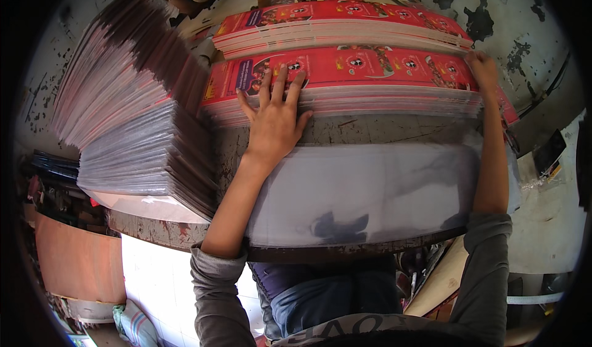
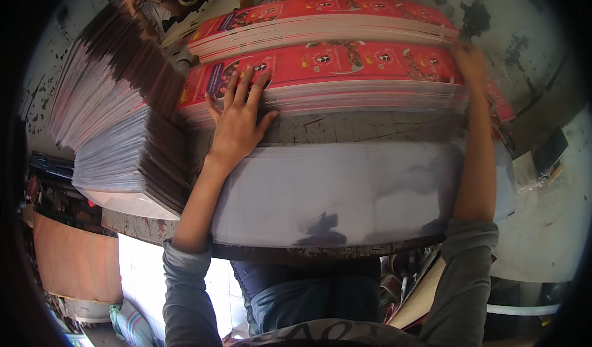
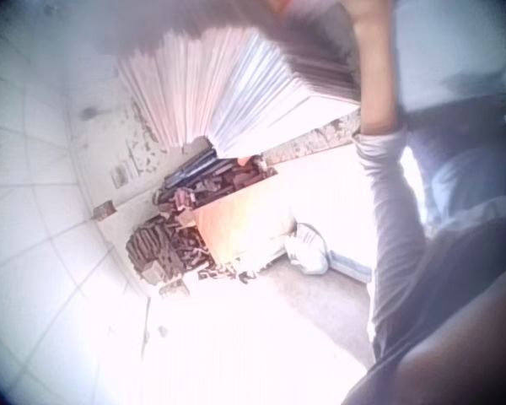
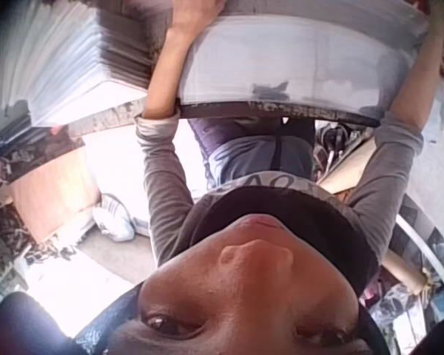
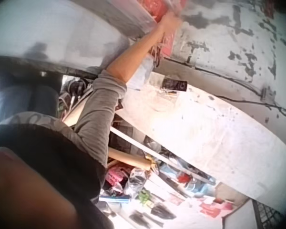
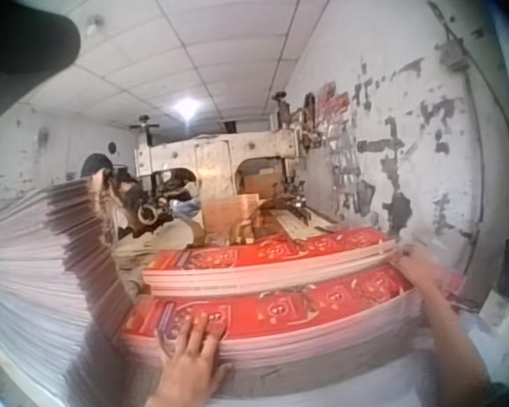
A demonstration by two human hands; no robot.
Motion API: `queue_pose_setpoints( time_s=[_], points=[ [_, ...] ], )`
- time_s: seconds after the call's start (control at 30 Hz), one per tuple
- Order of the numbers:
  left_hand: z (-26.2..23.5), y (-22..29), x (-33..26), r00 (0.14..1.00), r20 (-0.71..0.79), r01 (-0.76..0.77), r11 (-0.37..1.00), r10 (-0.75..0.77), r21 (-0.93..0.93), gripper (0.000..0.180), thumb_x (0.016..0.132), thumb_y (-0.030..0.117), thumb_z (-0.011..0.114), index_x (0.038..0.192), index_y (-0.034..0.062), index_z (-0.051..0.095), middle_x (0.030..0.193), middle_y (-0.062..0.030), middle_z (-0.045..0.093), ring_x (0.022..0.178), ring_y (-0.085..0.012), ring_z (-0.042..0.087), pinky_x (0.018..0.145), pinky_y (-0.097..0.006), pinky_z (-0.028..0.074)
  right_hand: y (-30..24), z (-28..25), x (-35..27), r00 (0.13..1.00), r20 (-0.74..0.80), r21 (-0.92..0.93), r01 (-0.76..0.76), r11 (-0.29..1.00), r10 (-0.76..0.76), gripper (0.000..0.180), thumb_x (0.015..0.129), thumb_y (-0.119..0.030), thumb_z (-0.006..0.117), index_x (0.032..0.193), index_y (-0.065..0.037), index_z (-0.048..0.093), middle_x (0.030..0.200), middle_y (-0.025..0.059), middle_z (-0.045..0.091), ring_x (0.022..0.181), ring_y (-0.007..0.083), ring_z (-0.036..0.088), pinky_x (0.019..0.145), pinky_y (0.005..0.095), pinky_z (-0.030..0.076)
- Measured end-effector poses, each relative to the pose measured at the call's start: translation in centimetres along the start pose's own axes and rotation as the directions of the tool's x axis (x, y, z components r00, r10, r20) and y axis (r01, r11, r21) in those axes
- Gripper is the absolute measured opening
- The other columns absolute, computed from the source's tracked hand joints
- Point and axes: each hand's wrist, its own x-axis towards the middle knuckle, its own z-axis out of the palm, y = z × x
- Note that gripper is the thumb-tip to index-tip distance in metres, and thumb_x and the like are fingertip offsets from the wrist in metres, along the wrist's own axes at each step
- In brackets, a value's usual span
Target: The person repeatedly inserts printed cardboard sheets into clear plastic sleeves by hand.
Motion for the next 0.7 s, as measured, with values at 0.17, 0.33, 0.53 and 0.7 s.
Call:
queue_pose_setpoints(
  time_s=[0.17,0.33,0.53,0.7],
  points=[
    [0.0,0.0,0.1,1.0,-0.012,-0.006,1.0,0.006,-0.002,0.071,0.08,0.031,0.064,0.139,0.0202,0.026,0.144,-0.0072,0.026,0.134,-0.0288,0.022,0.096,-0.07,0.016,-5.6,2.7,-0.8,0.956,-0.198,-0.273,0.157,0.949,-0.215,0.035,0.086,-0.036,0.056,0.099,-0.003,0.06,0.085,0.0146,0.063,0.082,0.0337,0.06,0.075,0.0395,0.046],
    [0.3,-0.2,0.0,0.997,-0.066,0.023,0.993,-0.03,-0.112,0.072,0.08,0.032,0.064,0.137,0.0108,0.025,0.143,-0.0135,0.024,0.135,-0.0314,0.018,0.096,-0.071,0.013,-11.9,4.0,-3.6,0.834,-0.187,-0.409,0.414,0.813,-0.519,0.041,0.087,-0.04,0.054,0.115,-0.011,0.053,0.112,0.018,0.054,0.102,0.0355,0.053,0.084,0.045,0.043],
    [-0.2,0.0,0.0,0.998,-0.061,0.023,1.0,-0.024,-0.019,0.063,0.079,0.034,0.065,0.124,0.0038,0.033,0.143,-0.0214,0.019,0.136,-0.0374,0.011,0.096,-0.073,0.008,-12.6,4.8,-4.7,0.886,0.067,-0.386,0.446,0.807,-0.458,0.045,0.084,-0.04,0.055,0.12,-0.014,0.051,0.129,0.0141,0.042,0.118,0.033,0.04,0.091,0.0583,0.033],
    [-0.3,-0.1,-0.1,0.997,-0.073,0.029,0.999,-0.032,-0.035,0.063,0.079,0.035,0.065,0.122,0.0019,0.034,0.143,-0.0219,0.018,0.136,-0.0374,0.011,0.096,-0.073,0.008,-12.6,5.0,-4.8,0.883,0.114,-0.369,0.463,0.806,-0.455,0.048,0.085,-0.041,0.054,0.124,-0.013,0.048,0.133,0.0101,0.043,0.121,0.0306,0.041,0.093,0.0603,0.031]
  ],
)
